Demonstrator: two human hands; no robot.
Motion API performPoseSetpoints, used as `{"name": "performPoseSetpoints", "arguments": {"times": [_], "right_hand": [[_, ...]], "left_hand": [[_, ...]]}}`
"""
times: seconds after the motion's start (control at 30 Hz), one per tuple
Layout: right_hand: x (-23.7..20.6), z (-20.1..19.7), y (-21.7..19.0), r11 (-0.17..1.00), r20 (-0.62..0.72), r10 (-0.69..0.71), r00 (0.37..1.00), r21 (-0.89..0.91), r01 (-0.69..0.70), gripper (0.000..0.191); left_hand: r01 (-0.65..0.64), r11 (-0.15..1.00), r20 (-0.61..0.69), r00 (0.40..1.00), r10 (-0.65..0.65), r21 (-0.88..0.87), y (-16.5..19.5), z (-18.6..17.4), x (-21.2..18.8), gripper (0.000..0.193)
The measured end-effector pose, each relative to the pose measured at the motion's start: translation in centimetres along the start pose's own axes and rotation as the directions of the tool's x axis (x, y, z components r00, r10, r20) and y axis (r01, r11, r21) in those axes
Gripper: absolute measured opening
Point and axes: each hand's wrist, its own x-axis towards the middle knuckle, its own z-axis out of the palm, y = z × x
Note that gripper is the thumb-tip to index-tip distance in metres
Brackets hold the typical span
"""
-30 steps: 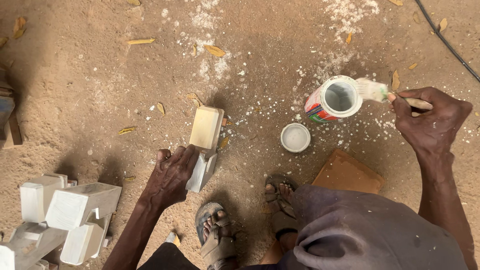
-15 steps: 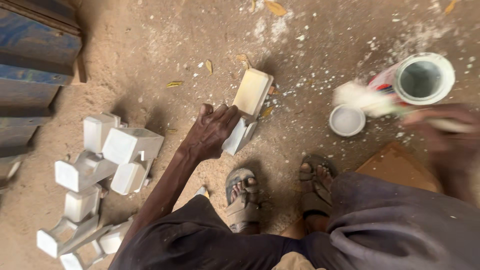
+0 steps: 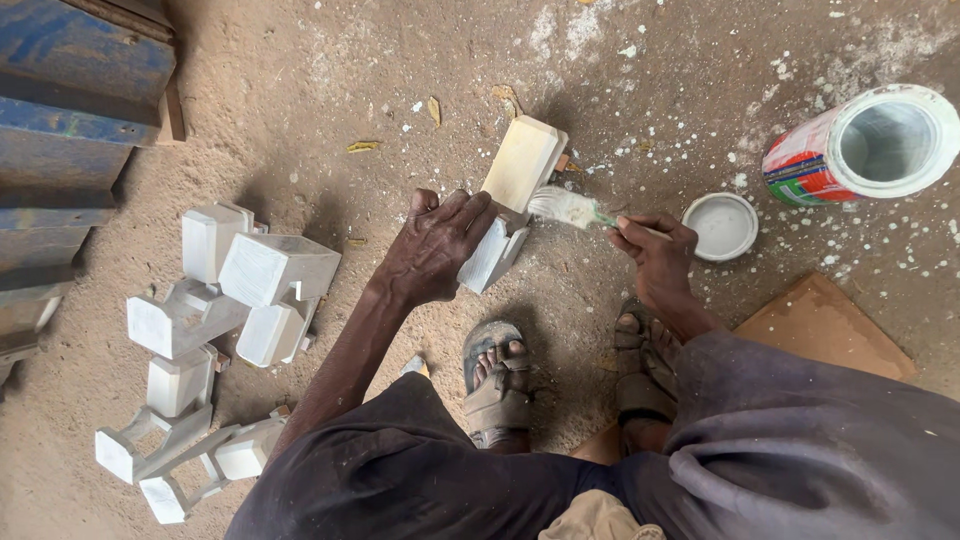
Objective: The person paints small white plastic parts with a brush, repeatedly dipping the brush into a paint can and applying white paint to each side of the parts. The person rotates the parts to cover all surfaces and places them on the ground after painting.
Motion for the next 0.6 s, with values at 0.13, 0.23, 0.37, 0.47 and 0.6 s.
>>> {"name": "performPoseSetpoints", "arguments": {"times": [0.13,0.23,0.37,0.47,0.6], "right_hand": [[-0.9,-0.7,-0.2,0.999,0.029,-0.039,0.999,-0.017,0.040,0.003],[-2.3,-1.7,-0.2,0.997,-0.027,0.012,1.000,-0.078,-0.014,0.004],[-2.0,-0.9,1.4,1.000,0.003,0.019,1.000,-0.007,-0.019,0.002],[-0.8,0.0,2.3,0.990,0.018,0.082,0.997,0.118,-0.083,0.005],[-0.6,0.5,2.9,0.960,-0.036,0.185,0.982,0.221,-0.172,0.014]], "left_hand": [[0.016,1.000,0.021,1.000,-0.015,-0.026,-0.1,0.1,0.0,0.097],[0.016,1.000,0.040,0.999,-0.015,-0.018,0.0,0.2,-0.1,0.083],[0.010,1.000,0.012,1.000,-0.010,0.008,0.1,0.3,-0.1,0.101],[0.017,1.000,-0.001,1.000,-0.017,-0.011,0.2,0.3,-0.1,0.104],[0.023,1.000,-0.004,1.000,-0.023,-0.013,0.2,0.3,-0.1,0.105]]}}
